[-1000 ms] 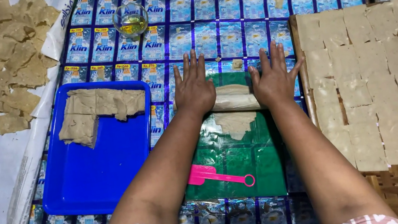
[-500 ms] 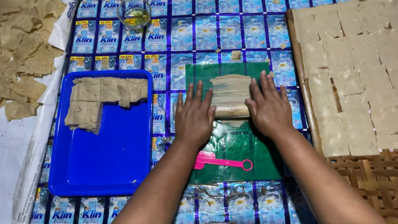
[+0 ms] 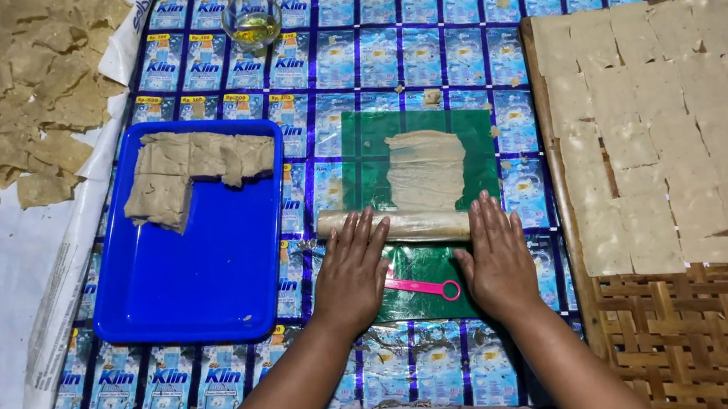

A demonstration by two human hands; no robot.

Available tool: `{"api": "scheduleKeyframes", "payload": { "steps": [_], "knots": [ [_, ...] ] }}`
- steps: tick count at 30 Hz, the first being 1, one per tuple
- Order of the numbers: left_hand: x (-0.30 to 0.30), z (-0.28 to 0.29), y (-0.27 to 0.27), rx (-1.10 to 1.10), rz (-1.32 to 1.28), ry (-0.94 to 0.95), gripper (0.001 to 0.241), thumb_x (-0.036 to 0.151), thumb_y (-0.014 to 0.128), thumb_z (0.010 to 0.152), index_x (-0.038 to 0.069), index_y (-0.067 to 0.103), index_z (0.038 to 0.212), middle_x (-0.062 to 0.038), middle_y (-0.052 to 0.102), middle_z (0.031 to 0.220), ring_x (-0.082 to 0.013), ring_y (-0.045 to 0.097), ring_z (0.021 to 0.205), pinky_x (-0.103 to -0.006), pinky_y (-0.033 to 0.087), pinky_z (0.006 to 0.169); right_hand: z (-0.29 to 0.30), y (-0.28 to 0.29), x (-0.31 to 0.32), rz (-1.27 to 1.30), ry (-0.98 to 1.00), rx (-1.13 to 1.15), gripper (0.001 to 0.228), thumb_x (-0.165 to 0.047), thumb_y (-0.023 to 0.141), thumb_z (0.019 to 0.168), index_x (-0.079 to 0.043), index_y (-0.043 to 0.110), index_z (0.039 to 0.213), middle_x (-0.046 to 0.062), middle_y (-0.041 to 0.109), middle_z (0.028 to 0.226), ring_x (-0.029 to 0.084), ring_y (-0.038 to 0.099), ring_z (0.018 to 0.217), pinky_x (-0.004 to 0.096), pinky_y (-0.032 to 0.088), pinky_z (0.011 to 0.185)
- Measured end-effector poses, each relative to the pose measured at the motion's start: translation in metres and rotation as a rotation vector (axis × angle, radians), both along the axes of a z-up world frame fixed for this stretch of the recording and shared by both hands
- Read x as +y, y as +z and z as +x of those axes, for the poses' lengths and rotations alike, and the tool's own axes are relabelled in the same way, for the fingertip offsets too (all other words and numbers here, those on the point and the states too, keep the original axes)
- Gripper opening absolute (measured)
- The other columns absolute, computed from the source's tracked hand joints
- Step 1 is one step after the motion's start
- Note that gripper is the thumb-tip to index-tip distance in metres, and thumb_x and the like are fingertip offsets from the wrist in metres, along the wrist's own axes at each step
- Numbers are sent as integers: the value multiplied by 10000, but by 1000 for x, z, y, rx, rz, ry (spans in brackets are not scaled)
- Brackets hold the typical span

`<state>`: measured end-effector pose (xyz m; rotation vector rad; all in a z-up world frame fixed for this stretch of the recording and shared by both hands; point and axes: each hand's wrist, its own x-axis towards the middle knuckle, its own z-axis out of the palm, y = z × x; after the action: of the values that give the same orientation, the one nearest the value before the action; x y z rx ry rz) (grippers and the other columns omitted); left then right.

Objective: Rolling out dough into thin sheets, cutting them into squares using a small spatula, and arranging them on a bamboo drying rack.

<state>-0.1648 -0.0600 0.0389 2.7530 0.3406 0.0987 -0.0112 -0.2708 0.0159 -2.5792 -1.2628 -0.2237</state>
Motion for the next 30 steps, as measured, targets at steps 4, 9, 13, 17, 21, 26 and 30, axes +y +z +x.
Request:
{"api": "scheduleKeyframes", "payload": {
  "steps": [4, 9, 13, 17, 21, 26, 30],
  "knots": [
    [14, 32, -2, -1, 16, 18, 571, 372, 287, 1100, 196, 227, 1640, -150, 192, 1697, -335, 144, 1565, -544, 91, 1240, 34, -7, 17, 10, -8, 14, 770, -493, 428, 1051, -17, 235, 1625, 231, 289, 1658, 372, 282, 1527, 559, 127, 1253],
    [39, 87, -5, -123, 128, 69, 556, 431, 348, 1088, 173, 383, 1579, -143, 337, 1652, -340, 271, 1545, -522, 159, 1251, 92, -17, 47, -137, -102, 78, 791, -630, 258, 1089, -47, 332, 1618, 197, 331, 1668, 322, 293, 1553, 642, -68, 1234],
    [58, 129, -15, -120, 132, 117, 549, 453, 323, 1089, 180, 424, 1554, -134, 341, 1655, -350, 267, 1547, -537, 159, 1254, 132, -16, 74, -168, -137, 104, 709, -622, 221, 1114, -150, 342, 1629, 139, 297, 1692, 284, 256, 1567, 666, -99, 1216],
    [68, 155, -11, -23, 121, 172, 566, 436, 281, 1089, 187, 372, 1589, -117, 234, 1701, -326, 160, 1582, -527, 67, 1270, 151, 4, 92, -159, -171, 198, 656, -620, 213, 1092, -268, 284, 1641, 123, 167, 1726, 298, 130, 1595, 720, -71, 1191],
    [65, 148, 1, 8, 79, 177, 573, 391, 290, 1075, 182, 343, 1606, -127, 177, 1719, -329, 105, 1592, -567, 5, 1255, 145, 15, 93, -142, -165, 245, 662, -602, 236, 1087, -245, 286, 1642, 139, 122, 1735, 286, 86, 1604, 691, -31, 1204],
    [46, 106, 7, -37, 57, 122, 535, 398, 303, 1089, 181, 416, 1565, -160, 264, 1684, -368, 188, 1567, -604, 80, 1231, 106, 17, 68, -207, -110, 190, 677, -555, 285, 1079, -161, 311, 1628, 188, 188, 1712, 315, 173, 1586, 630, 115, 1222],
    [33, 74, 2, -69, 74, 73, 517, 371, 324, 1097, 186, 376, 1576, -159, 276, 1674, -361, 224, 1551, -582, 105, 1227, 80, 10, 45, -129, -26, 127, 706, -503, 312, 1090, -39, 278, 1620, 259, 216, 1683, 367, 217, 1561, 600, 154, 1218]
  ]
}}
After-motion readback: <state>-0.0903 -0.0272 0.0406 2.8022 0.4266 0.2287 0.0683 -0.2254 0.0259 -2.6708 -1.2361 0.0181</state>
